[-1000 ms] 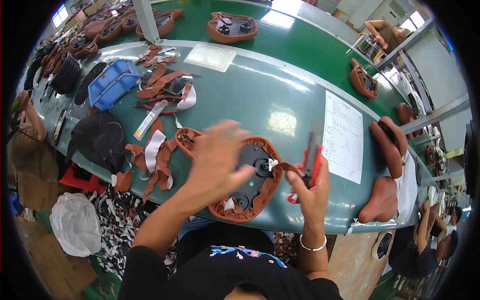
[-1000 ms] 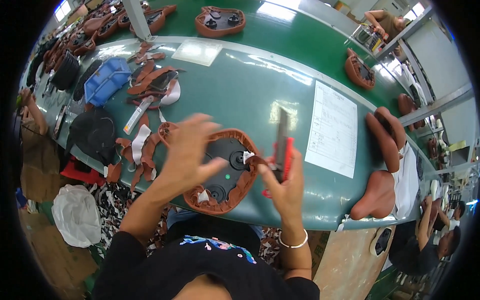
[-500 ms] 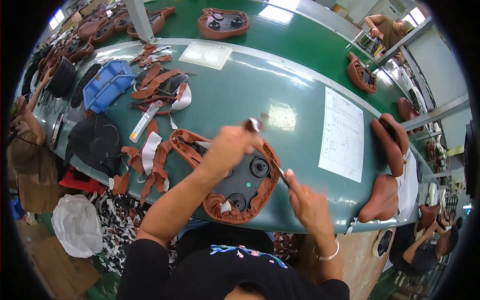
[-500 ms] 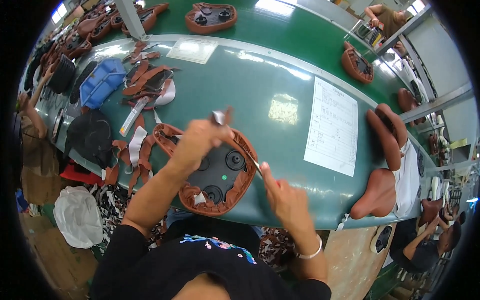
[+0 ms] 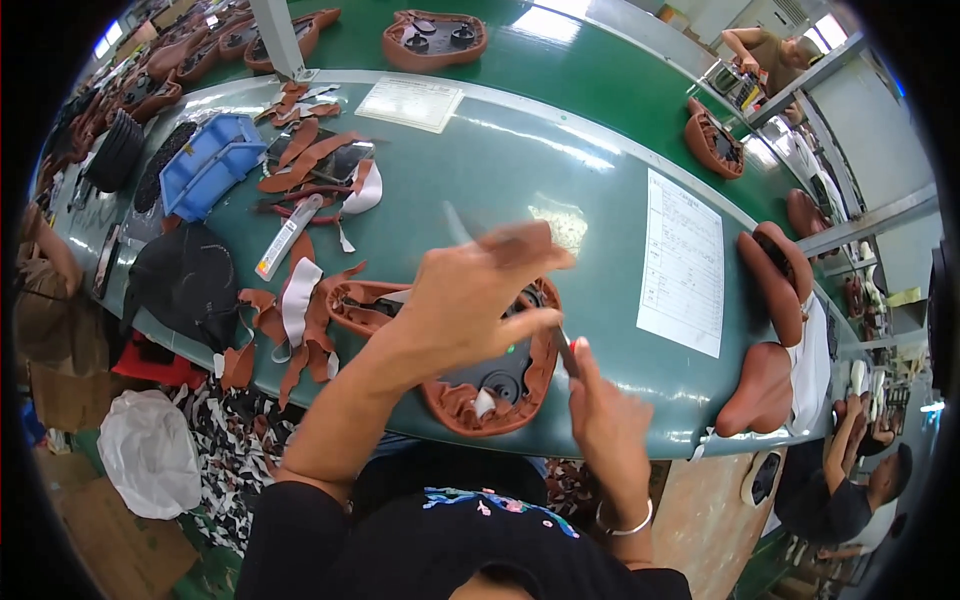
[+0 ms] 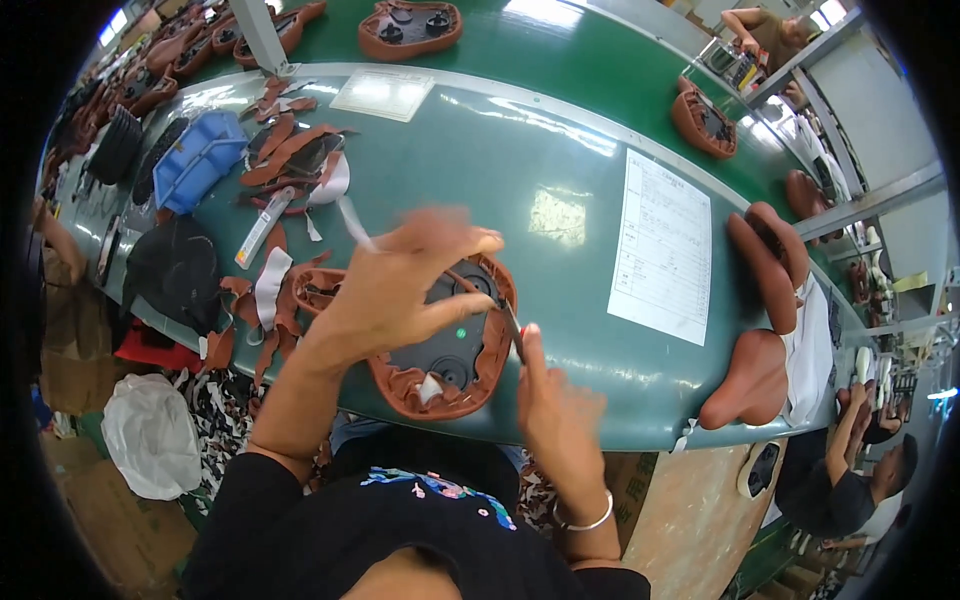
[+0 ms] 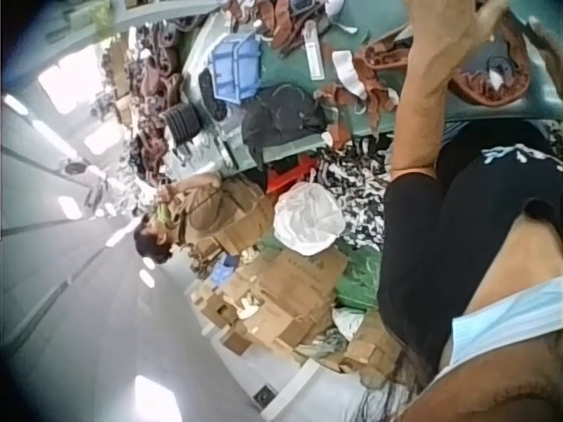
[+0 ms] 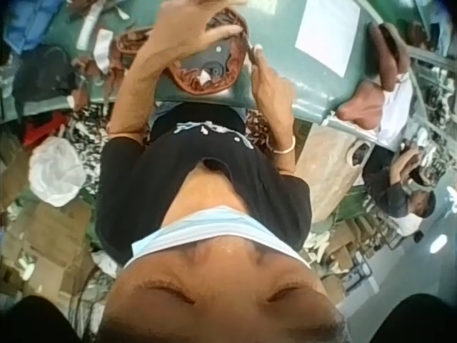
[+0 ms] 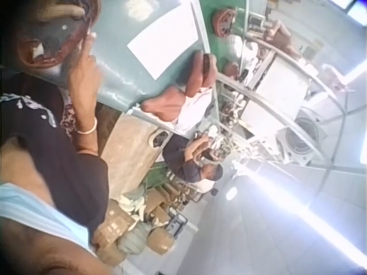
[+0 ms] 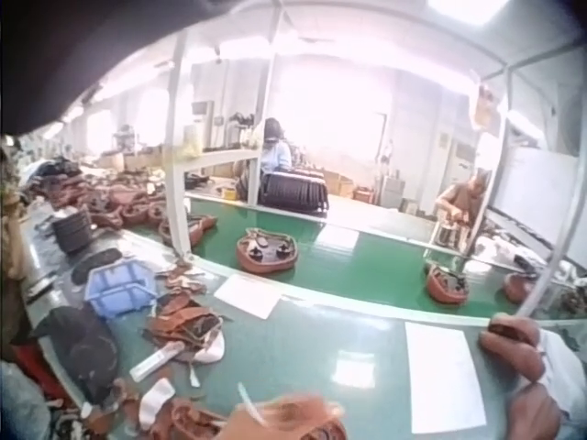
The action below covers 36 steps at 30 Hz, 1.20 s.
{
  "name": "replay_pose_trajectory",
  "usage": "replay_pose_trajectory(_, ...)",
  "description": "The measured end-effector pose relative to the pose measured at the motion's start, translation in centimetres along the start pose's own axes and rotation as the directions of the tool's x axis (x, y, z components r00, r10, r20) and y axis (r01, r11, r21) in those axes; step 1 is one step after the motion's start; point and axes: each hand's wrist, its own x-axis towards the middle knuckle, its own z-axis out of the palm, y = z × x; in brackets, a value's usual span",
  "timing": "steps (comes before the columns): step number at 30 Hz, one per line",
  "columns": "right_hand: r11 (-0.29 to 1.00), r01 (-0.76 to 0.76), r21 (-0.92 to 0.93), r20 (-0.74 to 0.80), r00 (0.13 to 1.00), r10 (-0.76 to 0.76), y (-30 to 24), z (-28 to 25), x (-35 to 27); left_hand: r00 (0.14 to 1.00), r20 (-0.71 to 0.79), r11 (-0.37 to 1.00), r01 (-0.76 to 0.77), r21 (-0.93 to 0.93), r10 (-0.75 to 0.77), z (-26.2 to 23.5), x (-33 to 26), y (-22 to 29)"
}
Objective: Trimming excess leather from the base of a bicycle seat using a utility knife.
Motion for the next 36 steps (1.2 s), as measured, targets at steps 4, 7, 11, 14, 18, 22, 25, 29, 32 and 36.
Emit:
replay_pose_trajectory(4,0.997,0.073,0.009,-0.036,0.997,-0.073,0.3,-0.5,1.9,0.968,0.156,0.728,-0.251,0.638,0.198,0.6,0.4,-4.1)
replay_pose_trajectory(7,0.993,0.107,-0.06,0.036,0.994,-0.105,0.3,-0.6,-1.3,0.943,-0.308,0.793,0.09,0.603,0.127,0.1,0.6,-5.2)
replay_pose_trajectory(11,0.966,0.193,-0.171,0.058,0.981,-0.186,1.8,-2.5,0.2,0.784,-0.065,0.683,0.494,-0.539,-0.618,-1.6,0.1,-4.0)
replay_pose_trajectory(14,0.918,0.339,-0.205,0.096,0.94,-0.326,5.2,-3.6,6.2,0.713,-0.052,0.606,0.552,-0.573,-0.699,-0.7,-4.1,-2.4)
replay_pose_trajectory(18,0.783,0.59,-0.197,0.163,0.807,-0.567,5.1,-4.4,8.6,0.802,0.064,0.621,0.507,-0.598,-0.593,-2.4,-5.7,0.8)
replay_pose_trajectory(22,0.771,0.587,-0.248,0.167,0.81,-0.562,5.1,-3.7,4.3,0.911,-0.055,0.555,0.199,-0.807,-0.408,-5.6,-4.2,1.0)
replay_pose_trajectory(25,0.876,0.397,-0.274,0.198,0.914,-0.353,4.6,-2.5,-0.7,0.899,-0.333,0.317,-0.24,-0.917,-0.284,-10.6,-1.4,2.6)
replay_pose_trajectory(29,0.944,0.253,-0.211,0.154,0.962,-0.224,3.4,-3.6,-1.7,0.948,0.187,0.765,0.32,-0.559,-0.259,-8.4,-0.3,-0.3)
replay_pose_trajectory(32,0.946,0.31,-0.099,0.153,0.944,-0.293,4.9,-4.5,0.7,0.9,0.38,0.971,0.156,0.181,-0.216,-4.2,0.0,-1.1)
replay_pose_trajectory(36,0.927,0.374,0.024,0.278,0.888,-0.366,5.1,-4.8,3.1,0.781,0.618,0.847,-0.391,0.361,0.097,-1.1,0.9,-2.8)
